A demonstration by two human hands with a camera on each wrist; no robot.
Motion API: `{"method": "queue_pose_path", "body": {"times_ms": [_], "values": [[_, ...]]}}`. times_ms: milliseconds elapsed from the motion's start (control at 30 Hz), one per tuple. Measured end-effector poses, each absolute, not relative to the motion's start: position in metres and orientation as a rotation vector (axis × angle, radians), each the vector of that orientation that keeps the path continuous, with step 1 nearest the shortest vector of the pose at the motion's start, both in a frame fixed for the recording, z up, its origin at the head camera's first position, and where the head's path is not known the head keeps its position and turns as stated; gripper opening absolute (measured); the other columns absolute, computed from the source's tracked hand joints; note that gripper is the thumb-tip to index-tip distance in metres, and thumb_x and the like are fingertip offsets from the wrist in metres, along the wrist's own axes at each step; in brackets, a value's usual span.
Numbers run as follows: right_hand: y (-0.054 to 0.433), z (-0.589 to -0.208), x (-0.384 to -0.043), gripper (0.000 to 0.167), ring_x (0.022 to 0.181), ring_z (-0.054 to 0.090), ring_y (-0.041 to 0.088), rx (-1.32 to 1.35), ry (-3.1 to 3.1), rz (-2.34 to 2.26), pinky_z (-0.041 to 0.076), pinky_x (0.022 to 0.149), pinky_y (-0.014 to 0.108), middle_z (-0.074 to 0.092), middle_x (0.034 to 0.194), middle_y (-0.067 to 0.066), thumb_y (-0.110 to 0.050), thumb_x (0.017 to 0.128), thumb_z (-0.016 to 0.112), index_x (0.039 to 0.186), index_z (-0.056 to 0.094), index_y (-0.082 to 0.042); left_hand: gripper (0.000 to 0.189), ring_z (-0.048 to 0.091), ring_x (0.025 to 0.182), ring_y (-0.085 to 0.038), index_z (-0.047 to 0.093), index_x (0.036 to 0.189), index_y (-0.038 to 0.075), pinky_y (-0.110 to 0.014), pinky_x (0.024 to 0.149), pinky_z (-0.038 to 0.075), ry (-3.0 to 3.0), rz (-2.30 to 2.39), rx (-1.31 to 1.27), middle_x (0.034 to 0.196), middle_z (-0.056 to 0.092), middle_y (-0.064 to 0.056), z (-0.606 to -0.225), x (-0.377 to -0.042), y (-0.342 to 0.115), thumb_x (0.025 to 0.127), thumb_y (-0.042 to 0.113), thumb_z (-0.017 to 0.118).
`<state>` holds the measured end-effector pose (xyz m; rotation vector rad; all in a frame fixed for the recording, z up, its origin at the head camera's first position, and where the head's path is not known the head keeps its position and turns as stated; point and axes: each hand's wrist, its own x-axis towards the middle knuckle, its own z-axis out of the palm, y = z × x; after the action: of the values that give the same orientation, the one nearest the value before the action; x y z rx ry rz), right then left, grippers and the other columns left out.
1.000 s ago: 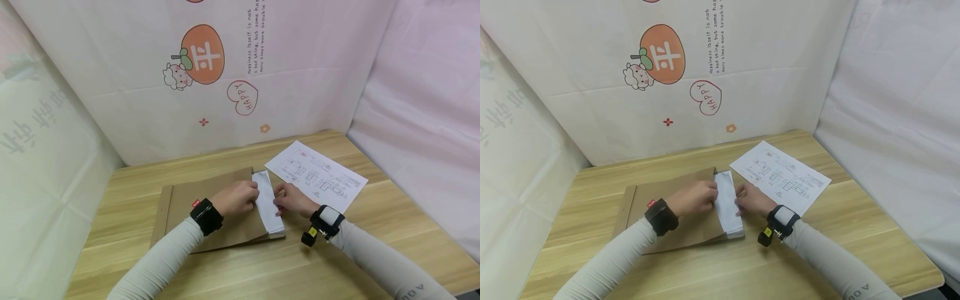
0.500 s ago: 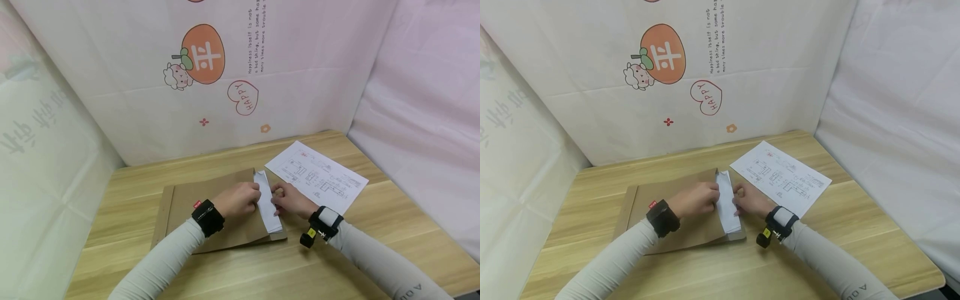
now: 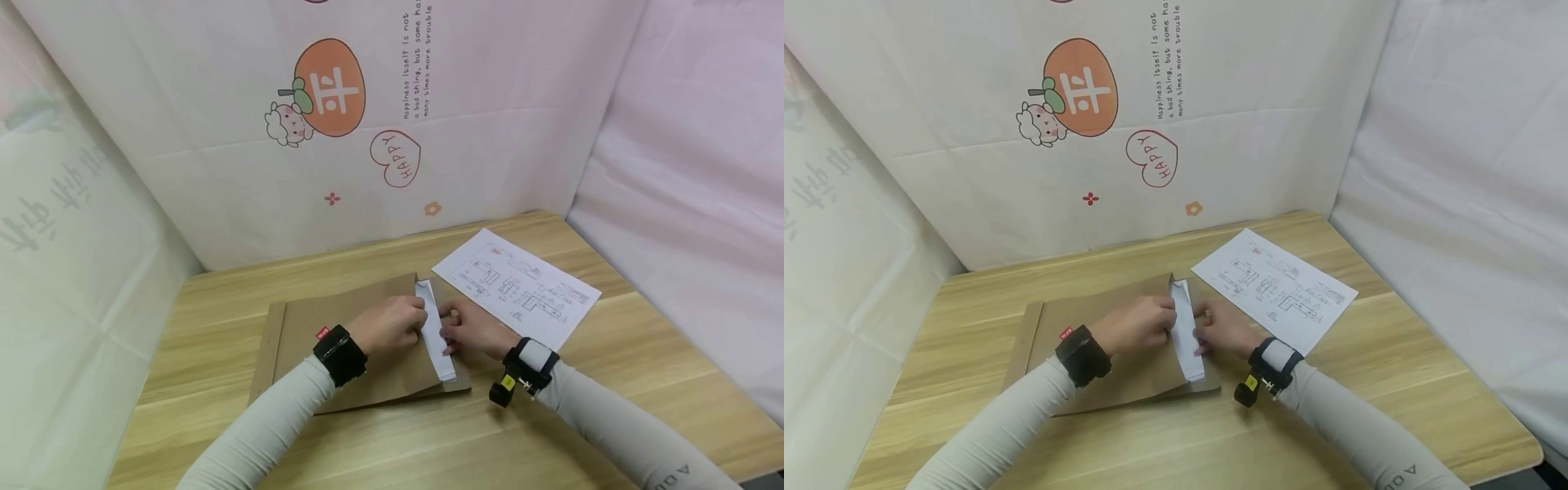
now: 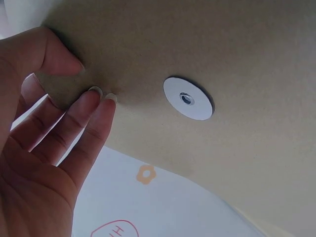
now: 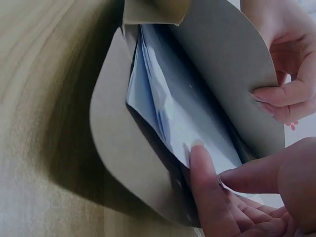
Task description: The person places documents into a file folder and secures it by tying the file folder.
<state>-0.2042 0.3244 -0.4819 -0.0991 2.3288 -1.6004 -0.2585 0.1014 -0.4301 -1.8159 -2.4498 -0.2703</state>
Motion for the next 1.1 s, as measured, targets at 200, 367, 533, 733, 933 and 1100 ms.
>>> {"method": "queue_pose_path", "body": {"times_ms": [200, 367, 533, 733, 933, 1100], "values": [[0.319, -0.483, -0.204, 0.037, 0.073, 0.073, 0.028, -0.132, 2.302, -1.634, 0.062, 0.069, 0.040, 0.067, 0.086, 0.021, 0.002, 0.099, 0.056, 0.135, 0.045, 0.008, 0.020, 0.044, 0.072, -0.009, 0.059, 0.075, 0.017, -0.020, 0.065, 0.035, -2.457, -0.247, -1.806, 0.081, 0.046, 0.004, -0.431, -0.259, 0.102, 0.080, 0.003, 0.073], [0.315, -0.486, -0.204, 0.040, 0.073, 0.072, 0.027, -0.157, 2.256, -1.652, 0.062, 0.070, 0.039, 0.068, 0.088, 0.021, 0.003, 0.100, 0.053, 0.136, 0.040, 0.011, 0.021, 0.044, 0.072, -0.008, 0.059, 0.074, 0.017, -0.020, 0.065, 0.036, -2.444, -0.259, -1.809, 0.081, 0.045, 0.005, -0.431, -0.258, 0.102, 0.080, 0.003, 0.073], [0.310, -0.489, -0.205, 0.037, 0.075, 0.072, 0.026, -0.145, 2.211, -1.669, 0.062, 0.071, 0.040, 0.070, 0.092, 0.021, 0.004, 0.099, 0.052, 0.134, 0.041, 0.011, 0.022, 0.044, 0.072, -0.008, 0.058, 0.074, 0.018, -0.019, 0.065, 0.037, -2.437, -0.283, -1.816, 0.080, 0.046, 0.005, -0.430, -0.258, 0.102, 0.079, 0.001, 0.072], [0.305, -0.485, -0.206, 0.039, 0.077, 0.071, 0.025, -0.140, 2.203, -1.658, 0.062, 0.072, 0.039, 0.069, 0.095, 0.021, 0.004, 0.098, 0.052, 0.135, 0.041, 0.012, 0.018, 0.048, 0.074, -0.007, 0.063, 0.078, 0.016, -0.019, 0.067, 0.040, -2.452, -0.297, -1.818, 0.083, 0.049, 0.006, -0.430, -0.258, 0.102, 0.080, 0.001, 0.071], [0.300, -0.482, -0.207, 0.039, 0.086, 0.070, 0.026, -0.201, 2.202, -1.615, 0.061, 0.076, 0.041, 0.066, 0.109, 0.021, 0.004, 0.098, 0.050, 0.136, 0.043, 0.009, 0.018, 0.047, 0.072, -0.008, 0.064, 0.078, 0.017, -0.019, 0.066, 0.039, -2.444, -0.300, -1.819, 0.082, 0.050, 0.006, -0.430, -0.259, 0.103, 0.080, 0.001, 0.072], [0.294, -0.482, -0.210, 0.030, 0.089, 0.068, 0.022, -0.298, 2.155, -1.586, 0.059, 0.076, 0.037, 0.068, 0.106, 0.014, 0.006, 0.096, 0.050, 0.126, 0.052, 0.005, 0.020, 0.047, 0.072, -0.007, 0.062, 0.075, 0.017, -0.018, 0.065, 0.039, -2.434, -0.316, -1.805, 0.081, 0.050, 0.006, -0.431, -0.258, 0.102, 0.081, 0.001, 0.072]]}}
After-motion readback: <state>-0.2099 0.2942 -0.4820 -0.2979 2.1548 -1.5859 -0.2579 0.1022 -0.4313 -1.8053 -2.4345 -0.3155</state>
